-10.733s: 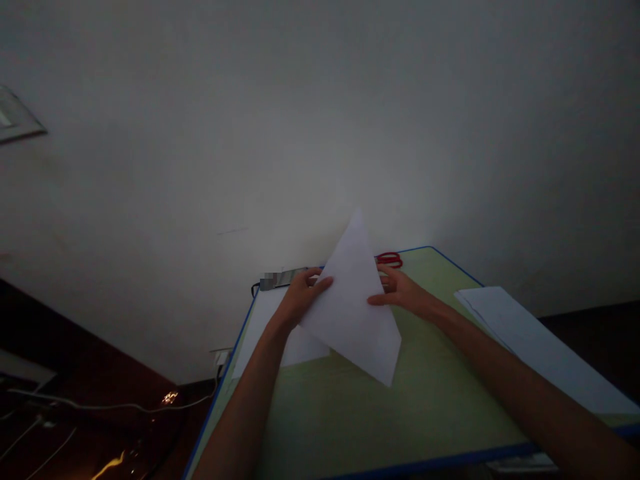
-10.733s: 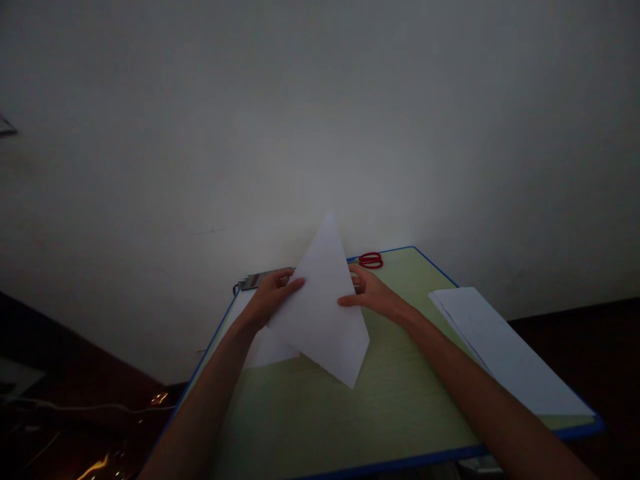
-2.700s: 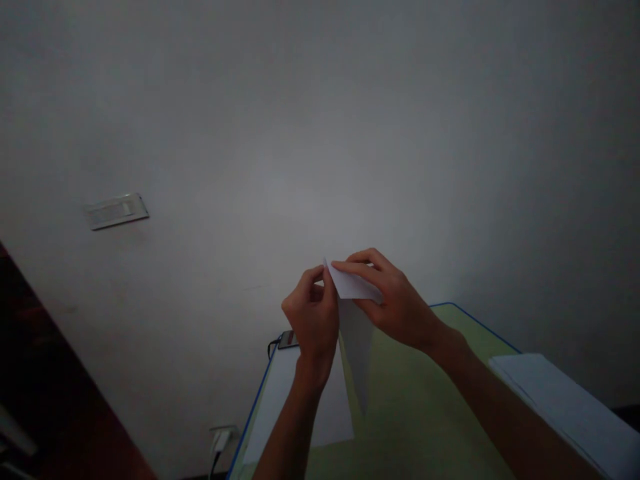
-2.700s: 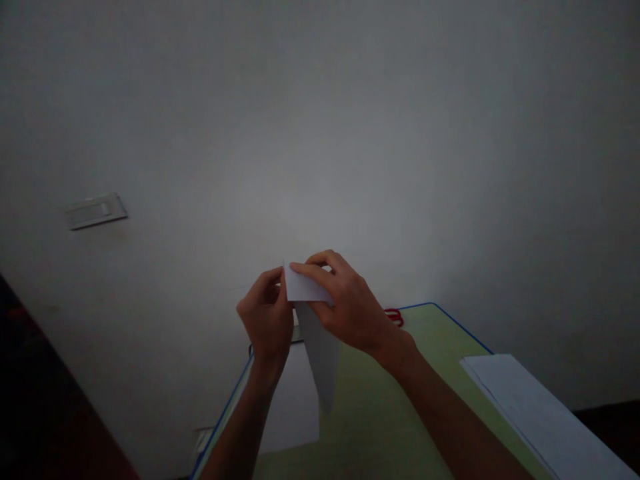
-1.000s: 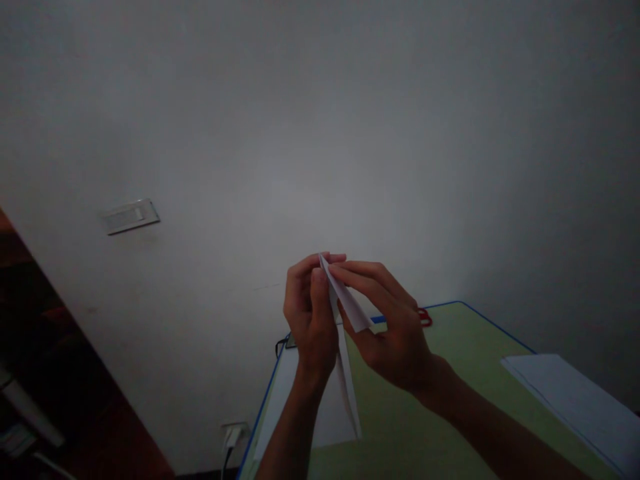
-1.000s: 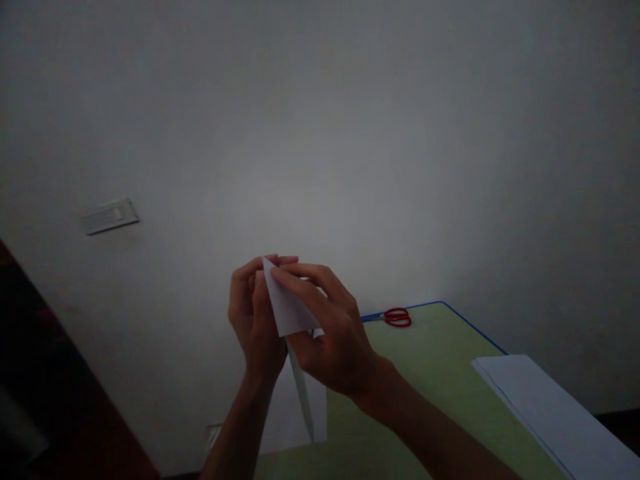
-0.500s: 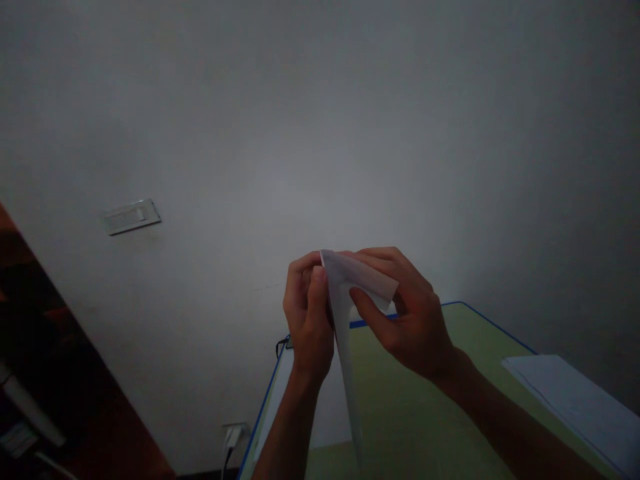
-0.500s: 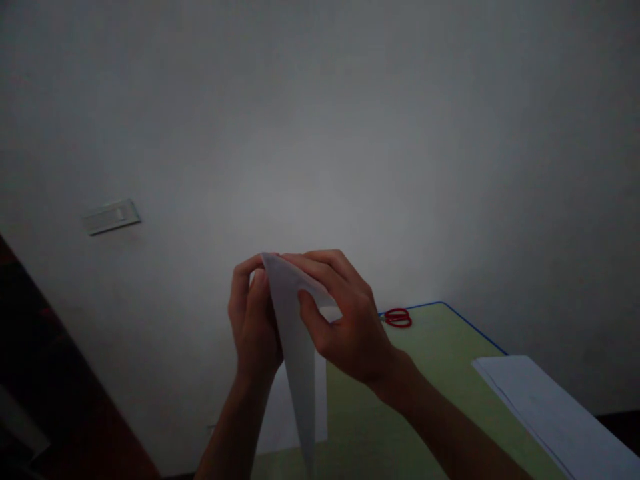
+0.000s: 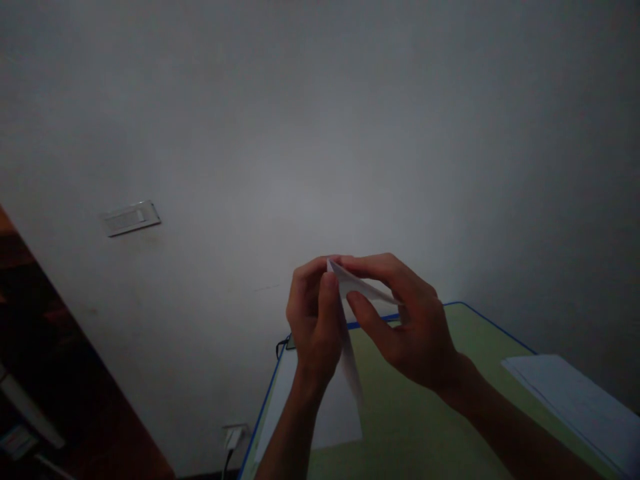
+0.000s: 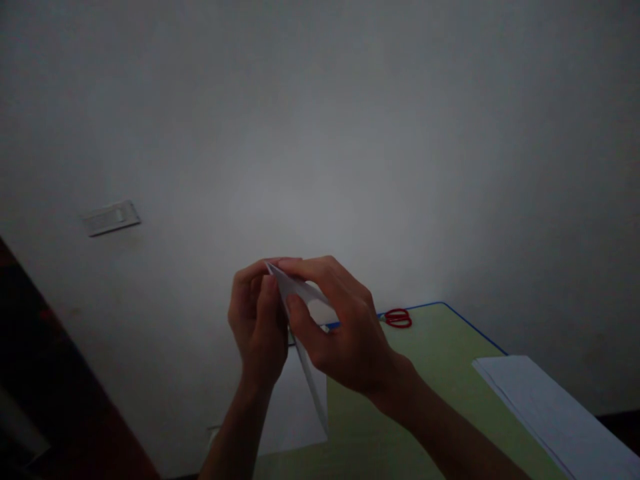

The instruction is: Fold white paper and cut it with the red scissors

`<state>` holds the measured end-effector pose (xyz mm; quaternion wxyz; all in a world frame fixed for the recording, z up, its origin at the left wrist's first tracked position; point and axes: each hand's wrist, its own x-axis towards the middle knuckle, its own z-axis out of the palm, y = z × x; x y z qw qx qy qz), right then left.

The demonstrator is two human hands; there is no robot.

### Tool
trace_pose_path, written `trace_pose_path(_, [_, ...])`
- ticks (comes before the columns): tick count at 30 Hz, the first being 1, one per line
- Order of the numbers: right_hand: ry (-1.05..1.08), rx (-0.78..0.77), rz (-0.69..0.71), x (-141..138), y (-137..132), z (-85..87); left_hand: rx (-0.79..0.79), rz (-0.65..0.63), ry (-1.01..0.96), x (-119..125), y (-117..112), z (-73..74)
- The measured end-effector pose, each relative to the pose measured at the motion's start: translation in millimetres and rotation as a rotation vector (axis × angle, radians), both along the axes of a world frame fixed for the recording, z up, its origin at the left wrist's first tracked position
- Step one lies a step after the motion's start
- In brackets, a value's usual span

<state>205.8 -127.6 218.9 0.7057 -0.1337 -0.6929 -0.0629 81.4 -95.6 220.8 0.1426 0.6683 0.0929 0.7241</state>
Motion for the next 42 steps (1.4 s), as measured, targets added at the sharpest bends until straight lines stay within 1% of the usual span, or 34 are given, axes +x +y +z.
trace_pose_path(5, [-0.009,0.035,-0.022,-2.3,-3.9,3.4,0.051,0.018,0.017,-0.1,-3.1,0.7])
trace_pose_path(11, [0.017,0.028,-0.017,-0.8,-4.5,3.4,0.087,0.037,0.025,0.2,-5.2,0.2])
trace_pose_path(15, [0.051,0.012,0.023,-0.9,-4.9,3.6,0.102,0.076,0.040,0.0,-5.6,0.2])
trace_pose_path(18, [0.074,-0.022,0.081,-2.6,-4.5,2.5,0.112,0.118,0.035,0.9,-6.9,0.6])
trace_pose_path(20, [0.084,-0.040,0.120,-3.7,-3.3,0.9,0.109,0.124,0.024,1.7,-8.2,0.5])
trace_pose_path(22, [0.100,-0.040,0.131,-4.1,-2.1,-0.6,0.109,0.110,0.021,2.1,-9.8,0.1])
trace_pose_path(27, [0.142,-0.002,0.031,-2.2,-4.2,1.0,0.138,0.079,0.072,1.2,-12.6,-0.6])
trace_pose_path(32, [0.205,0.057,-0.183,-0.4,-13.3,4.2,0.136,0.095,0.107,1.8,-15.0,-2.6])
trace_pose_path(34, [0.226,0.076,-0.247,0.3,-15.8,4.1,0.144,0.104,0.117,2.9,-17.2,-3.2])
trace_pose_path(38, [0.226,0.138,-0.292,1.1,-16.8,2.9,0.145,0.092,0.123,5.2,-23.1,-1.7])
trace_pose_path(42, [0.221,0.156,-0.277,-1.0,-16.5,2.7,0.143,0.046,0.114,6.4,-26.9,0.8])
